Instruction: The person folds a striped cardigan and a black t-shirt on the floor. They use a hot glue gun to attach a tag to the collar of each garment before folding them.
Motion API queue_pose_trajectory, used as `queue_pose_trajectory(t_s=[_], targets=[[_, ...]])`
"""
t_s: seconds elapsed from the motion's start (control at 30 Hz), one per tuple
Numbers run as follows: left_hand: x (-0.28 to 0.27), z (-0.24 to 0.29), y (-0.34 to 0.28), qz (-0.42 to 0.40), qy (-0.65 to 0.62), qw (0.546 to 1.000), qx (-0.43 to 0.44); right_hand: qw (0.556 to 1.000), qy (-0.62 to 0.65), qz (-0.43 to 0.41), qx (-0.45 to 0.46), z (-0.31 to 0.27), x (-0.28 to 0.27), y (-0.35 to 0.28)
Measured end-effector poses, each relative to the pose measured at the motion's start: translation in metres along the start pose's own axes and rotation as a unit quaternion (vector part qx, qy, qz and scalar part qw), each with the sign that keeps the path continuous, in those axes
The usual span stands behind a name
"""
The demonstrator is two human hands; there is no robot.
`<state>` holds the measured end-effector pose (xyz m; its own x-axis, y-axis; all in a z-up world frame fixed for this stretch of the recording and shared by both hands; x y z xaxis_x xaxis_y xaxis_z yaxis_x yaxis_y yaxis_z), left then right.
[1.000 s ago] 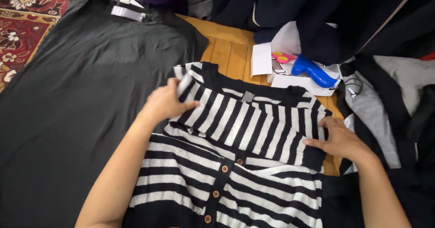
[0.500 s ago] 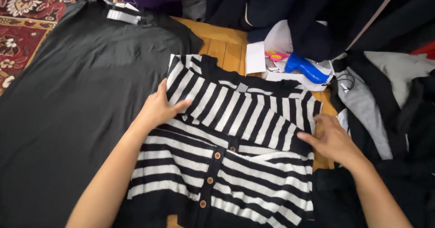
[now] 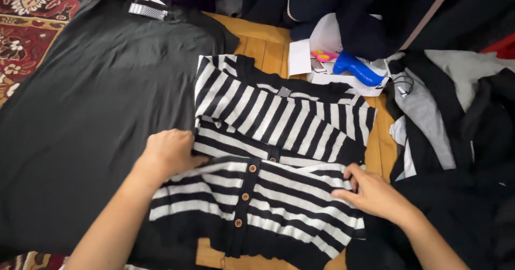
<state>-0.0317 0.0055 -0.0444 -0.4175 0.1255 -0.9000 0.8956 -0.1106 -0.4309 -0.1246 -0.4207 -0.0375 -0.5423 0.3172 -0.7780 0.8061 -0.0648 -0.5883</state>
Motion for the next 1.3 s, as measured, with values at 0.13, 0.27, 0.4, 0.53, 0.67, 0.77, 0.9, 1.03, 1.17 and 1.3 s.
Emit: queue_pose_trajectory(t_s=[0.13,0.27,0.4,0.53,0.67,0.77,0.9,1.03,1.17,1.3], targets=[[-0.013,-0.001,-0.035,-0.094,-0.01,0.994,0.057,0.988,0.059,-0.087,-0.111,0.008,0.019,-0.004],[0.0,-0.009,-0.033,-0.129,-0.061,0.987,0.081,0.999,0.023,-0.034,0.003,0.014,-0.004,-0.012],[0.001,-0.016,-0.024,-0.103,-0.083,0.991,-0.003,0.991,0.014,0.108,0.073,0.043,-0.016,0.014],[0.019,-0.006,-0.01,-0.127,-0.047,0.99,0.036,0.991,0.011,0.096,0.096,0.045,-0.005,0.017],[0.026,-0.006,-0.007,-0.122,-0.083,0.987,0.068,0.994,0.042,0.077,0.061,0.05,0.007,0.021],[0.022,-0.01,-0.012,-0.135,-0.121,0.977,0.11,0.996,0.036,0.058,0.059,0.032,0.001,0.008],[-0.002,-0.014,-0.027,-0.09,-0.073,0.989,0.089,0.992,0.017,0.107,-0.068,-0.002,0.004,-0.001],[-0.036,-0.013,-0.048,-0.093,-0.163,0.982,0.003,0.983,0.006,0.066,-0.169,-0.024,0.025,0.005],[-0.015,-0.012,-0.041,-0.114,-0.136,0.972,0.155,0.982,-0.004,0.036,-0.183,-0.024,0.028,0.004],[-0.057,0.008,-0.081,-0.067,-0.297,0.869,0.389,0.947,0.018,0.117,-0.3,-0.023,0.025,-0.005]])
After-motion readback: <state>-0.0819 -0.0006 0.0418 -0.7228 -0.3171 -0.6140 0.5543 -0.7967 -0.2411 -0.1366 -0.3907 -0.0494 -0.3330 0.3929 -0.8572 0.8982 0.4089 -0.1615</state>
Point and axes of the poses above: each hand's wrist, its own y-axis towards the middle knuckle, its own x-axis out of the palm, z = x × y, the point moved 8 cm from there along y, towards the middle knuckle, and after that the axes turned 2 degrees about y, right-handed, at the moved point
